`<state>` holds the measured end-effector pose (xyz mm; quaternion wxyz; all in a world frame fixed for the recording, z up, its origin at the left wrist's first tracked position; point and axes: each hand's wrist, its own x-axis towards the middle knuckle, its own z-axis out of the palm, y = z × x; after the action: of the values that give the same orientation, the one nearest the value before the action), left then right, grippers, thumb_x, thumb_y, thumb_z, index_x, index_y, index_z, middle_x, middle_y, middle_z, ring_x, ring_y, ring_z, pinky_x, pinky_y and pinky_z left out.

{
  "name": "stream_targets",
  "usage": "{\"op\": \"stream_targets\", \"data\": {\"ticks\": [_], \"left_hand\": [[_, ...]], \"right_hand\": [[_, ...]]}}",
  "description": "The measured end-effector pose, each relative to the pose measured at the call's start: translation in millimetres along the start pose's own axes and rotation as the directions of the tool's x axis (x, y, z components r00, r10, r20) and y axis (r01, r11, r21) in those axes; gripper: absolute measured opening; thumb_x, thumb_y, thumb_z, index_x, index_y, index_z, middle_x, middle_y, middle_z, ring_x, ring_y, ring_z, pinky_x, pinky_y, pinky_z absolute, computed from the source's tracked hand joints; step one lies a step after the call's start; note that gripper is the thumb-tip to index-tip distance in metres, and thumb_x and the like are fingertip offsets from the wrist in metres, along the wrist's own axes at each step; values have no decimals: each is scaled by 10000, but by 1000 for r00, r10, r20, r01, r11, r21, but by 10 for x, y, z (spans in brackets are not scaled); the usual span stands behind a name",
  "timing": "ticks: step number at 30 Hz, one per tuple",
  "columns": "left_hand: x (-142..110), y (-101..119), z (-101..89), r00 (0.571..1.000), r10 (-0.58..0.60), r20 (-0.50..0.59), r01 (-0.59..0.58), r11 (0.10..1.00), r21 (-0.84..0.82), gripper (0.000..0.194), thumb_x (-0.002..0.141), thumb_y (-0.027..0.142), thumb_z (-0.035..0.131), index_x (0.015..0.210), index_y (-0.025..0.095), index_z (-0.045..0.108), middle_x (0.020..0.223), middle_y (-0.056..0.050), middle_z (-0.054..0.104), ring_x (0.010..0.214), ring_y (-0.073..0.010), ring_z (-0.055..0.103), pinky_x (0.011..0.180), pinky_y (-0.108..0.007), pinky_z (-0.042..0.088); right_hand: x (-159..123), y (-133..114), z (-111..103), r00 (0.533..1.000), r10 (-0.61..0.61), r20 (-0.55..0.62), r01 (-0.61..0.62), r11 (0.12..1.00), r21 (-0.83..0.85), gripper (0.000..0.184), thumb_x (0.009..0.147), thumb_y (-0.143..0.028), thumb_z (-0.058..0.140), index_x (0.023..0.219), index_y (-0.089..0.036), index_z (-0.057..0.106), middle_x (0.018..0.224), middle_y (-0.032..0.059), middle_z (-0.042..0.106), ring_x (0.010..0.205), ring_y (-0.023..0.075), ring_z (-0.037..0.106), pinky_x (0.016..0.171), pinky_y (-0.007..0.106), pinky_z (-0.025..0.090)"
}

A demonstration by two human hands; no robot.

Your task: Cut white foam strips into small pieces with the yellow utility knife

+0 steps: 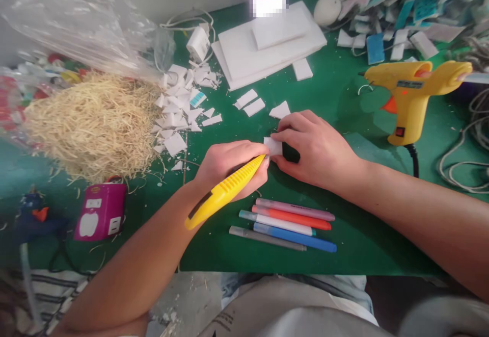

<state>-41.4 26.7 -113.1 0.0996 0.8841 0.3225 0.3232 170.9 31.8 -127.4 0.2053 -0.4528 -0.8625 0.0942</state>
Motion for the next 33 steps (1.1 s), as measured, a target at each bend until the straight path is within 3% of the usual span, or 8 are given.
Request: {"op": "stream_targets", "data": {"ticks": [12, 25, 33], "left_hand": [[2, -22, -49, 997, 76, 28, -77, 996, 46, 89, 916, 135, 611, 944, 165, 690, 819, -4, 769, 668, -105, 711, 673, -190, 575], [-2, -24, -71, 998, 51, 43, -54, 997, 55, 110, 917, 169, 603, 938, 197, 707, 822, -1, 786, 669, -117, 728, 660, -206, 593], [-24, -26, -106, 1000, -25, 9, 25, 999, 34, 97, 899, 182, 627, 884, 215, 717, 803, 21, 792, 658, -114, 734, 670, -204, 610]], "right_hand": [[-5, 3, 6, 1000, 10, -5, -10, 1000, 17, 240, 854, -257, 654, 1009, -117, 773, 1086, 166, 708, 1013, 329, 604, 798, 465, 548], [-14, 10, -3, 999, 40, 6, -40, 997, 62, 199, 854, -255, 664, 1005, -173, 765, 1101, 147, 686, 1035, 318, 569, 822, 468, 514], [-20, 6, 15, 999, 34, -23, -33, 998, 59, 222, 852, -252, 657, 1020, -169, 774, 1089, 144, 698, 1016, 313, 583, 810, 466, 522]]}}
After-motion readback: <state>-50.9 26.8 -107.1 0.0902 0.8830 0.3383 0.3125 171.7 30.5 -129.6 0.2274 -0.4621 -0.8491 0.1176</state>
